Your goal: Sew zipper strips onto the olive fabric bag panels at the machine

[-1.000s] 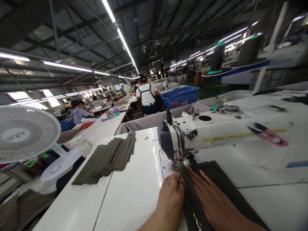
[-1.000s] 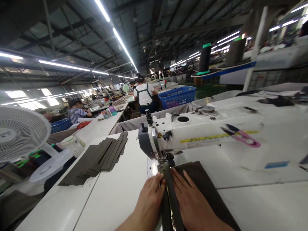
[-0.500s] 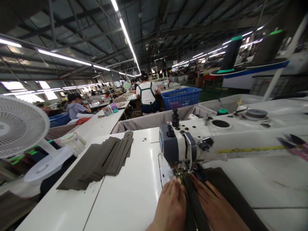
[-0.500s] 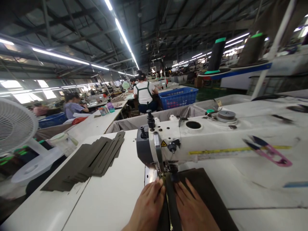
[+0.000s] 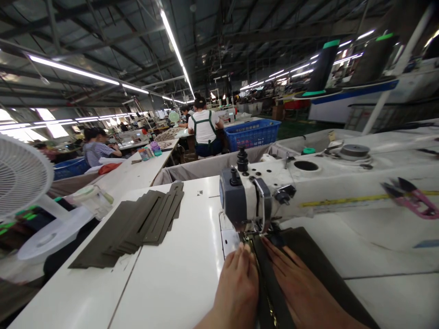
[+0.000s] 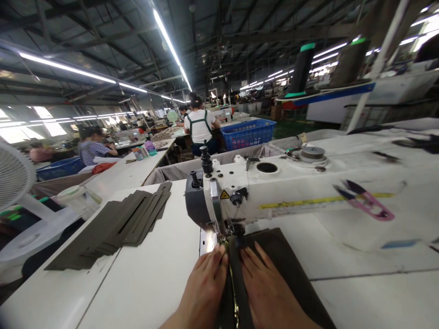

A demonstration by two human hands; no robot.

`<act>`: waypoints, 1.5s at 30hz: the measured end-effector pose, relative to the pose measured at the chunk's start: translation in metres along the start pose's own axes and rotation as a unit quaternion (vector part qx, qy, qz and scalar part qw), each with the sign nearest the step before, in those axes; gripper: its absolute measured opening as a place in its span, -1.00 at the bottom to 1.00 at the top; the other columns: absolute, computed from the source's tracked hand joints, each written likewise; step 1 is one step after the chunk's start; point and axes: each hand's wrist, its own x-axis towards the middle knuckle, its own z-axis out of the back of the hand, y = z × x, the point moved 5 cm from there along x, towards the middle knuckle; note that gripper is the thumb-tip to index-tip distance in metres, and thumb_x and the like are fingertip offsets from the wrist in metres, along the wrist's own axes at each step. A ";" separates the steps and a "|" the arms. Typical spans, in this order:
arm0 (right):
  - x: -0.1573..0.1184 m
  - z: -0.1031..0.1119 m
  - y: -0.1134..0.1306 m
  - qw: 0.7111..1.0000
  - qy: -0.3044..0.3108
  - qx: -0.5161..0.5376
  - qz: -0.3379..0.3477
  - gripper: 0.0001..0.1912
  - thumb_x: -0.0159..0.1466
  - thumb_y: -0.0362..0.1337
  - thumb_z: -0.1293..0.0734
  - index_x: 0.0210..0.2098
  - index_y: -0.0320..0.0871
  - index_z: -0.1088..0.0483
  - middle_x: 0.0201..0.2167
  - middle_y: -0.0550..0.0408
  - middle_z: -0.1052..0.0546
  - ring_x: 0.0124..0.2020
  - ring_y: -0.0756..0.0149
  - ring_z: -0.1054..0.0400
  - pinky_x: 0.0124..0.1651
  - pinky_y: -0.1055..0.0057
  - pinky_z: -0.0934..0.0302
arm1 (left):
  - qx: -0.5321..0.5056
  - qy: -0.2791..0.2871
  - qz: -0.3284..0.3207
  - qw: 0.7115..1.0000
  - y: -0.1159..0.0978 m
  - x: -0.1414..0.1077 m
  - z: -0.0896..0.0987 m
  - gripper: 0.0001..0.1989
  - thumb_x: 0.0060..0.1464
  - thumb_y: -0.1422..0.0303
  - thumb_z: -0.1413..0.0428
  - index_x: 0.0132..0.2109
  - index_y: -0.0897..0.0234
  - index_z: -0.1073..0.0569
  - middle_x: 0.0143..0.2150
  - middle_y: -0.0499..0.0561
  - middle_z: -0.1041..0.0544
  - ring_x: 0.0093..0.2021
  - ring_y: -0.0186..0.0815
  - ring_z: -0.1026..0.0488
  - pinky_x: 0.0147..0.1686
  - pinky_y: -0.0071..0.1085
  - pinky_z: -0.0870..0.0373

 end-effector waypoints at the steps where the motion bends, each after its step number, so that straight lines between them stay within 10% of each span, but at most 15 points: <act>1: 0.000 0.000 0.000 1.000 -0.003 -0.002 -0.003 -0.39 0.18 -0.37 -0.13 0.23 -0.28 -0.05 0.11 -0.16 -0.31 0.08 0.12 -0.23 0.12 0.10 -0.06 | 0.001 0.002 0.001 1.000 0.000 0.001 -0.001 -0.71 0.16 0.59 0.16 -0.03 0.55 -0.34 -0.01 0.34 -0.42 -0.02 -0.06 -0.41 -0.09 -0.22 -0.43; 30: 0.009 -0.011 -0.008 0.998 0.018 0.038 -0.037 -0.45 0.23 -0.35 -0.19 0.21 -0.27 -0.10 0.13 -0.19 -0.28 0.14 0.09 -0.17 0.11 0.01 -0.11 | -0.068 0.025 0.055 0.996 0.015 0.012 0.003 -0.81 0.16 0.56 0.07 -0.12 0.35 -0.37 -0.13 0.16 -0.42 -0.18 -0.22 -0.41 -0.17 -0.28 -0.45; 37: 0.010 0.022 -0.011 0.991 0.041 0.116 -0.046 -0.51 0.21 -0.42 -0.15 0.15 -0.24 -0.20 0.10 -0.17 -0.32 0.13 0.15 -0.17 0.14 0.07 -0.10 | -0.085 0.049 0.090 0.991 0.023 0.017 0.005 -0.79 0.14 0.57 0.05 -0.14 0.32 -0.42 -0.19 0.10 -0.42 -0.21 -0.24 -0.39 -0.19 -0.34 -0.42; 45: -0.031 0.046 0.050 0.985 -0.155 0.052 0.046 -0.73 0.20 -0.47 -0.16 -0.29 -0.15 -0.46 -0.32 -0.01 -0.54 -0.24 0.21 -0.39 -0.11 0.30 -0.29 | -0.137 0.027 0.047 0.989 0.019 0.001 0.023 -0.66 0.02 0.56 -0.02 -0.03 0.28 -0.41 -0.03 0.12 -0.43 -0.05 -0.21 -0.41 -0.06 -0.28 -0.40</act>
